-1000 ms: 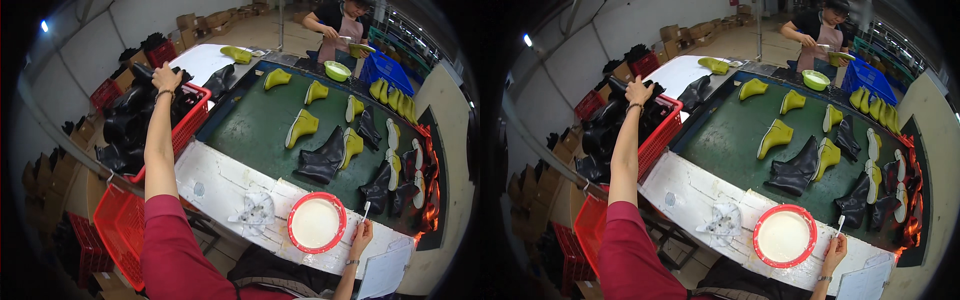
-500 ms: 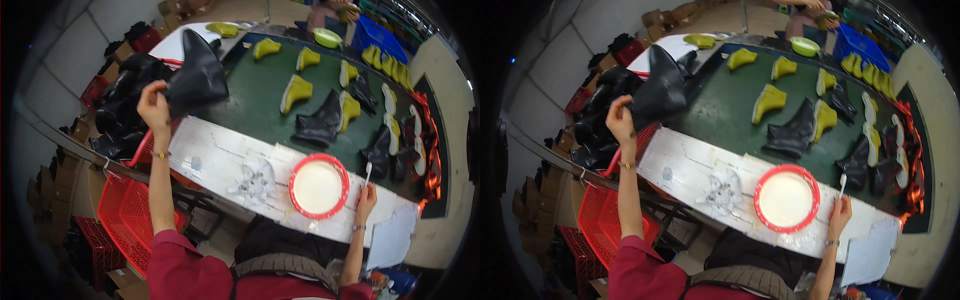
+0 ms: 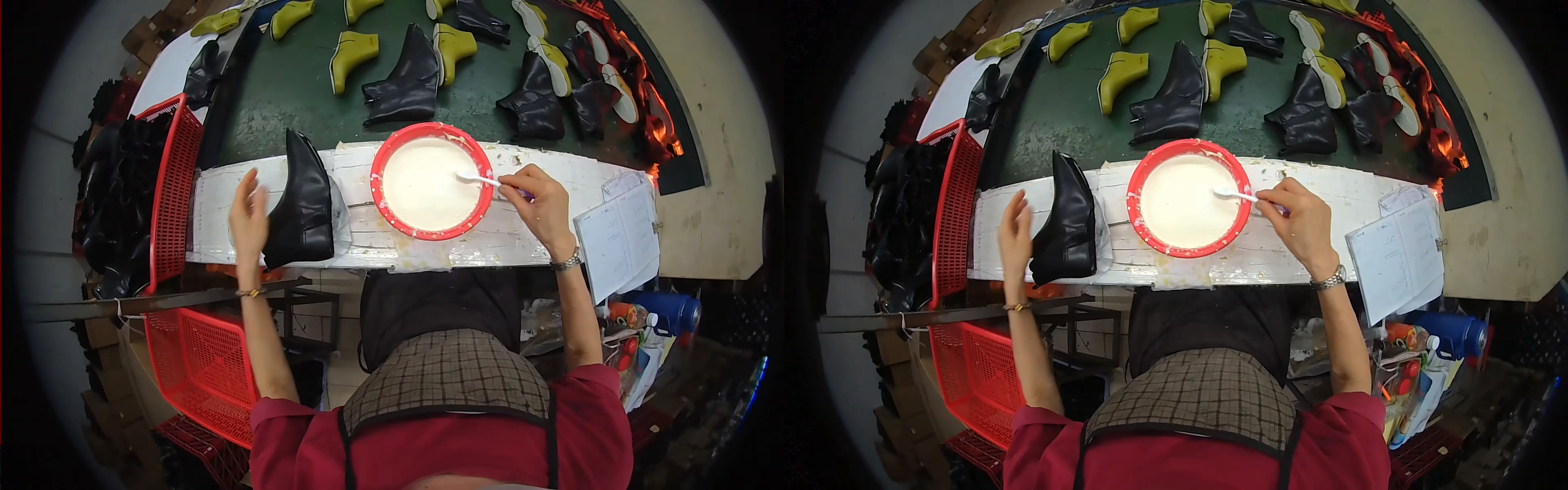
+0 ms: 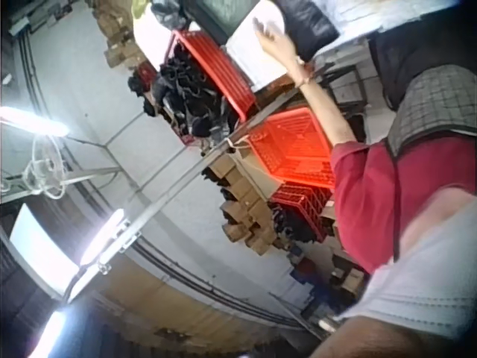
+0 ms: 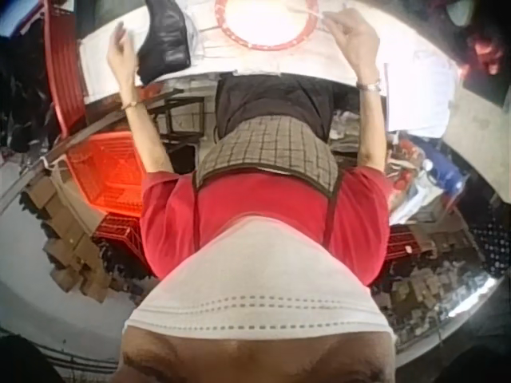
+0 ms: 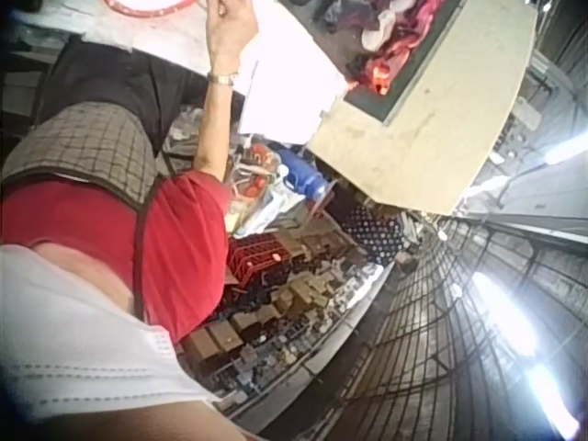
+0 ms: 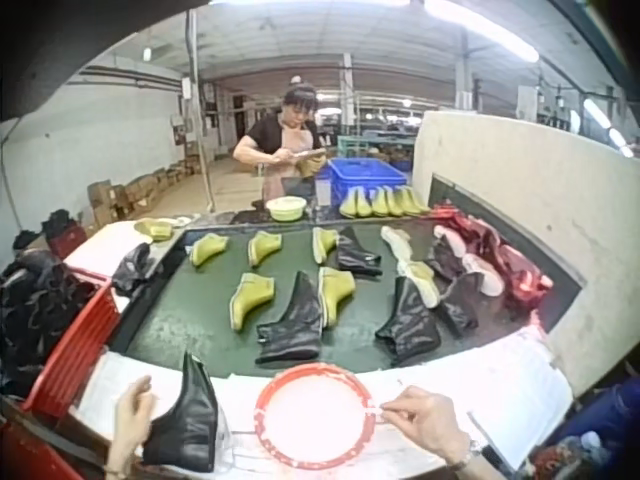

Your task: Applying glue to the edges and interior of black leather shoe uppers using a small brush and a bowl of white adhesive.

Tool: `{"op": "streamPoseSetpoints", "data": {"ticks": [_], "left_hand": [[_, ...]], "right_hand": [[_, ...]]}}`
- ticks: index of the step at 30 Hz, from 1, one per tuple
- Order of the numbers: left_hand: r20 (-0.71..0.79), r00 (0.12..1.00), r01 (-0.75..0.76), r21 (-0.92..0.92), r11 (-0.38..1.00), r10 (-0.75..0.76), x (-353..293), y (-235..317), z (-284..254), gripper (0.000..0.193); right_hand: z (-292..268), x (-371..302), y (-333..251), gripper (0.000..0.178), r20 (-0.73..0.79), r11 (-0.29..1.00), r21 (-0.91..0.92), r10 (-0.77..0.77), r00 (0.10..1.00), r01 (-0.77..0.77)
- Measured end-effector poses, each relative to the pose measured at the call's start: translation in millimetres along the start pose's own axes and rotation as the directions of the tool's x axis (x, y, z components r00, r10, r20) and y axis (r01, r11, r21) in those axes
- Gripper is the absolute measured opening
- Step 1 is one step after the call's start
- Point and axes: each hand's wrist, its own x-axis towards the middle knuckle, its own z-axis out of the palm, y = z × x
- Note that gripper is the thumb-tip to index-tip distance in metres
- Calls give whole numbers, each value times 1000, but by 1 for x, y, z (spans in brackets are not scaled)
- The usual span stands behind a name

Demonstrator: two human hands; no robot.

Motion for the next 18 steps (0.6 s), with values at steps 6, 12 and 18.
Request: {"op": "streamPoseSetpoints", "data": {"ticks": [6,12,18], "left_hand": [[115,993,-88,605,792,22,-4,40,75,125],[58,988,-148,36,988,146,15,40,29,71],[596,802,137,-142,980,-26,-18,126,-5,33]], "right_hand": [[0,4,-21,14,43,960,-216,-170,984,175],[-4,-13,-15,15,66,994,-84,78,995,-72],[5,2,-1,16,-28,959,275,-67,997,72]]}}
